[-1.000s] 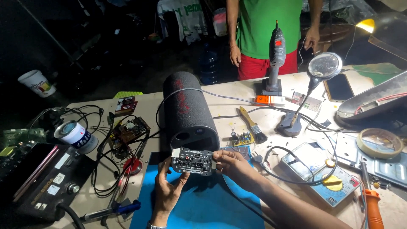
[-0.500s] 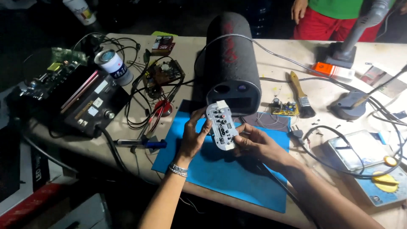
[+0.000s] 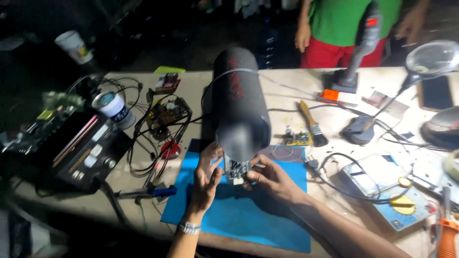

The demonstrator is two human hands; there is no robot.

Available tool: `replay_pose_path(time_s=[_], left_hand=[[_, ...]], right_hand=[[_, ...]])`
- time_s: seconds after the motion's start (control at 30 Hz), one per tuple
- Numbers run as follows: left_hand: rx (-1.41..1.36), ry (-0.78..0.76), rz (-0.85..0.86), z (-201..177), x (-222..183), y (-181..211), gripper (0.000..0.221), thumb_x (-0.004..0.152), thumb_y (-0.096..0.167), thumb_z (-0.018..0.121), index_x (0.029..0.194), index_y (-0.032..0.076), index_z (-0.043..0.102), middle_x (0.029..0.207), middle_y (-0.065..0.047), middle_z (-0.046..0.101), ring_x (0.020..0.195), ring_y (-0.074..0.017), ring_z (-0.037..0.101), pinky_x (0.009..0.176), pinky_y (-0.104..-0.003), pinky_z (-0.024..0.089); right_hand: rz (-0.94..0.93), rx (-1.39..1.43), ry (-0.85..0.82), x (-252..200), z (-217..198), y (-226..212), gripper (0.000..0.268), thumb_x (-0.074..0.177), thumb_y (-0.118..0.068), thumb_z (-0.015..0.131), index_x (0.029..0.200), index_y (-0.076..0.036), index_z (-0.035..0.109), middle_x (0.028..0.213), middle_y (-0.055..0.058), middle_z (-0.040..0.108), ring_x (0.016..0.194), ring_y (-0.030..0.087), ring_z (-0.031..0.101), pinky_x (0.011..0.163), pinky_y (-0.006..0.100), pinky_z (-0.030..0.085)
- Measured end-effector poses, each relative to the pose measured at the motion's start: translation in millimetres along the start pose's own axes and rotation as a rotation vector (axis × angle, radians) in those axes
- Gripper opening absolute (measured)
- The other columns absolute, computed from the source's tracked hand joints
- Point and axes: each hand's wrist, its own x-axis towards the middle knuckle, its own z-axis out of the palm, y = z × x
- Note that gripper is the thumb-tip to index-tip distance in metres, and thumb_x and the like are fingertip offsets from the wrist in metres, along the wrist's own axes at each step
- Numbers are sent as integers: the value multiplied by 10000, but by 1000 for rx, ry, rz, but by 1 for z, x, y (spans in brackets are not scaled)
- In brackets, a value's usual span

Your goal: Disassembling a circuit board from a portable speaker to inspect or repair internal components.

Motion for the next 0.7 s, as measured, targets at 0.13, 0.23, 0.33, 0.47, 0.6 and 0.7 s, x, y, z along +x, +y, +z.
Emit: replay_pose_path(time_s=[0.13, 0.23, 0.33, 0.47, 0.6, 0.7], left_hand=[[-147, -69, -349, 8, -18, -16, 832, 854, 338, 705, 1564, 103, 341, 1496, -132, 563, 1345, -269, 586, 1058, -378, 500], [-169, -24, -219, 9, -29, -59, 656, 849, 191, 750, 1424, 48, 470, 1376, -161, 646, 1227, -255, 673, 1003, -355, 546], [-62, 228, -366, -7, -30, -117, 660, 769, 66, 780, 1393, 22, 571, 1198, -190, 779, 946, -275, 783, 816, -345, 607], [-593, 504, -802, -4, -29, -114, 562, 867, 212, 681, 1424, 196, 609, 1444, -136, 664, 1307, -340, 623, 991, -460, 529], [-213, 493, -621, 24, -29, -60, 734, 797, -191, 696, 1488, 18, 564, 1351, -270, 710, 1223, -366, 686, 1025, -422, 544], [-81, 479, -677, 19, -28, -64, 763, 776, -118, 775, 1490, 60, 573, 1302, -232, 748, 1195, -330, 711, 1020, -413, 562]], right_hand=[[-89, 170, -93, -6, 11, -11, 224, 975, -124, 698, 1093, -77, 513, 1015, 169, 684, 845, 252, 750, 764, 326, 631], [-89, 186, -143, -8, 18, -11, 199, 997, -121, 686, 1087, -72, 516, 1032, 140, 688, 868, 205, 712, 798, 322, 622], [-94, 255, -174, -11, 22, -17, 217, 988, -115, 713, 1083, -26, 539, 991, 182, 677, 782, 230, 634, 731, 344, 556], [71, 190, -149, -7, 15, -9, 235, 988, -129, 725, 1114, -38, 549, 972, 118, 719, 825, 172, 672, 734, 263, 550], [80, 48, -128, -6, 14, -14, 209, 1013, -233, 703, 1017, -67, 577, 883, 50, 635, 753, 129, 577, 693, 243, 477], [91, 8, -110, -8, 16, -15, 262, 1003, -293, 696, 1043, -71, 562, 924, 31, 639, 804, 113, 586, 732, 228, 481]])
